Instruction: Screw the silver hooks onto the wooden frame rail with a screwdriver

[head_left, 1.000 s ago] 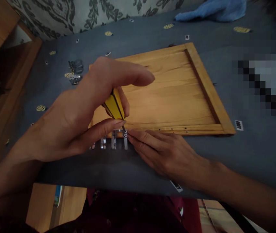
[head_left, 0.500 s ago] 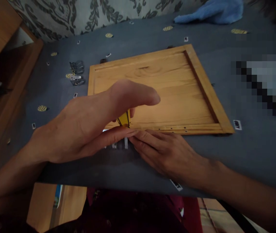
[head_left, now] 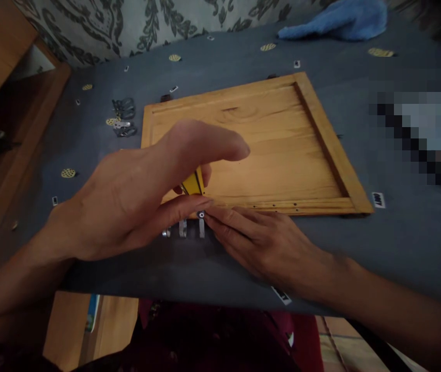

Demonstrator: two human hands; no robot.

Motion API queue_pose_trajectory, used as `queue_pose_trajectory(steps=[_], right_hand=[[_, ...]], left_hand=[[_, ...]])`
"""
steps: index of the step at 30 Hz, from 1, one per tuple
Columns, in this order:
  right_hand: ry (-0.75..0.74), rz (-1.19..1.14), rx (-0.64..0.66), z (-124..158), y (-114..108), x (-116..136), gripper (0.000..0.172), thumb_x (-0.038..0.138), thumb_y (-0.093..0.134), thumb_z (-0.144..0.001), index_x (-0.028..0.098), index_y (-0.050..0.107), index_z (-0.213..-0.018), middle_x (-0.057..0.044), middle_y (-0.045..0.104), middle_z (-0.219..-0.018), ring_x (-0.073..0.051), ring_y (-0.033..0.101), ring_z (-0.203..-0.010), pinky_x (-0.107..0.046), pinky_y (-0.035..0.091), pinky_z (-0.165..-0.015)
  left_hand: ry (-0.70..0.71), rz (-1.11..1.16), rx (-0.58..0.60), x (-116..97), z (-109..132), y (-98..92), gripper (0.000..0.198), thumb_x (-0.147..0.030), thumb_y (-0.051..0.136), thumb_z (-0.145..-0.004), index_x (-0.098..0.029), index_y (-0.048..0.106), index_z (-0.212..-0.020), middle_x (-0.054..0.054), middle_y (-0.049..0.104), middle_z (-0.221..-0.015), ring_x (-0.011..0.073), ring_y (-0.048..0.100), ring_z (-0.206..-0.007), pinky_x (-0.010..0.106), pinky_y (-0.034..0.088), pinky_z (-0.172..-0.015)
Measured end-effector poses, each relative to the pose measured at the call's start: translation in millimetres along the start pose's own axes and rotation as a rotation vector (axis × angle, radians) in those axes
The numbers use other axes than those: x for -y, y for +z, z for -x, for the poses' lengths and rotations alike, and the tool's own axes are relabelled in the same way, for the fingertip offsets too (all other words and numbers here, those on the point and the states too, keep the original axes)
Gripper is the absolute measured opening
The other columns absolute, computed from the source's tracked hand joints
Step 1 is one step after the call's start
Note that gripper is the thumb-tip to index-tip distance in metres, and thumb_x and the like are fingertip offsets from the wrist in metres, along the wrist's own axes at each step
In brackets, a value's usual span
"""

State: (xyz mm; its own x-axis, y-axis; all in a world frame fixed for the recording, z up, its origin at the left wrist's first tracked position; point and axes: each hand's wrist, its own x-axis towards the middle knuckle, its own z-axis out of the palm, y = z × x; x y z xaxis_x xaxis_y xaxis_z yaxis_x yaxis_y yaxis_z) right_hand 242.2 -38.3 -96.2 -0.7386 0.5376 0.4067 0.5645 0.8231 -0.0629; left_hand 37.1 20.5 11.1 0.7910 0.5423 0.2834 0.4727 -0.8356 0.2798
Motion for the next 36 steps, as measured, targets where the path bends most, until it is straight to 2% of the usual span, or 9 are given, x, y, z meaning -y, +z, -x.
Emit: queue_pose_trajectory(steps=[6, 13, 19, 24, 27, 30, 32, 34, 36], right_hand=[[-0.009, -0.020, 0.006, 1, -1, 0, 0.027, 0.012, 0.046, -0.092, 0.006, 0.062, -0.114, -0.013, 0.062, -0.123, -0.021, 0.064, -0.088, -0.034, 0.057, -0.066], [-0.004, -0.028, -0.009, 0, 1, 0, 0.028, 0.011, 0.044, -0.092, 0.006, 0.062, -0.113, -0.013, 0.063, -0.120, -0.021, 0.065, -0.087, -0.034, 0.057, -0.064], [0.002, -0.033, -0.014, -2, -1, 1, 0.028, 0.011, 0.042, -0.093, 0.006, 0.062, -0.111, -0.013, 0.065, -0.117, -0.021, 0.065, -0.085, -0.035, 0.058, -0.065], [0.003, -0.020, -0.030, -1, 0, 1, 0.027, 0.011, 0.044, -0.092, 0.006, 0.062, -0.111, -0.013, 0.065, -0.115, -0.020, 0.064, -0.085, -0.034, 0.057, -0.063], [0.003, -0.033, -0.035, -1, 0, 1, 0.026, 0.011, 0.046, -0.092, 0.005, 0.062, -0.112, -0.012, 0.066, -0.113, -0.021, 0.064, -0.083, -0.034, 0.056, -0.060], [0.007, -0.036, -0.006, 0, 0, 1, 0.027, 0.012, 0.045, -0.093, 0.007, 0.062, -0.113, -0.012, 0.065, -0.114, -0.020, 0.064, -0.083, -0.032, 0.055, -0.061], [0.006, -0.026, -0.013, 0, 0, 1, 0.027, 0.012, 0.044, -0.093, 0.008, 0.063, -0.113, -0.012, 0.065, -0.116, -0.019, 0.064, -0.083, -0.031, 0.055, -0.061], [0.005, -0.010, -0.023, 1, 0, 1, 0.028, 0.012, 0.044, -0.093, 0.008, 0.063, -0.113, -0.011, 0.064, -0.118, -0.019, 0.064, -0.084, -0.031, 0.055, -0.063], [0.004, -0.003, -0.018, 0, 0, 1, 0.028, 0.011, 0.044, -0.092, 0.009, 0.063, -0.113, -0.012, 0.064, -0.120, -0.019, 0.064, -0.086, -0.032, 0.056, -0.065]], left_hand=[[-0.009, -0.023, 0.008, -2, 0, -1.9, 0.031, -0.032, 0.051, -0.088, -0.019, 0.054, -0.117, -0.003, 0.065, -0.100, 0.0082, 0.066, -0.073, 0.016, 0.055, -0.057], [0.003, -0.019, 0.012, -1, 0, -1.3, 0.035, -0.032, 0.053, -0.086, -0.019, 0.058, -0.117, -0.003, 0.067, -0.101, 0.0130, 0.068, -0.077, 0.024, 0.059, -0.067], [0.026, -0.016, 0.025, -3, 1, -0.6, 0.028, -0.031, 0.051, -0.089, -0.022, 0.056, -0.115, -0.003, 0.068, -0.099, 0.0163, 0.069, -0.090, 0.020, 0.058, -0.063], [0.036, -0.006, 0.025, -4, 4, 2.3, 0.030, -0.034, 0.047, -0.092, -0.024, 0.050, -0.120, -0.003, 0.068, -0.098, 0.0132, 0.069, -0.081, 0.021, 0.058, -0.065], [0.032, -0.034, 0.011, -8, 6, 4.5, 0.027, -0.036, 0.047, -0.093, -0.025, 0.052, -0.117, -0.001, 0.066, -0.097, 0.0142, 0.068, -0.085, 0.021, 0.058, -0.067], [-0.033, -0.122, -0.037, -11, 9, 4.8, 0.024, -0.036, 0.045, -0.094, -0.024, 0.054, -0.113, 0.001, 0.061, -0.096, 0.0142, 0.065, -0.081, 0.021, 0.055, -0.061], [-0.032, -0.166, -0.037, -10, 9, 4.1, 0.025, -0.036, 0.044, -0.094, -0.024, 0.054, -0.114, 0.000, 0.058, -0.088, 0.0117, 0.062, -0.071, 0.021, 0.051, -0.055], [0.002, -0.175, -0.035, -8, 9, 3.1, 0.028, -0.036, 0.045, -0.094, -0.025, 0.053, -0.119, -0.002, 0.058, -0.084, 0.0111, 0.061, -0.068, 0.021, 0.051, -0.058], [-0.013, -0.147, -0.054, -8, 7, 2.2, 0.031, -0.035, 0.049, -0.092, -0.026, 0.050, -0.122, -0.003, 0.062, -0.091, 0.0126, 0.065, -0.078, 0.023, 0.055, -0.070]])
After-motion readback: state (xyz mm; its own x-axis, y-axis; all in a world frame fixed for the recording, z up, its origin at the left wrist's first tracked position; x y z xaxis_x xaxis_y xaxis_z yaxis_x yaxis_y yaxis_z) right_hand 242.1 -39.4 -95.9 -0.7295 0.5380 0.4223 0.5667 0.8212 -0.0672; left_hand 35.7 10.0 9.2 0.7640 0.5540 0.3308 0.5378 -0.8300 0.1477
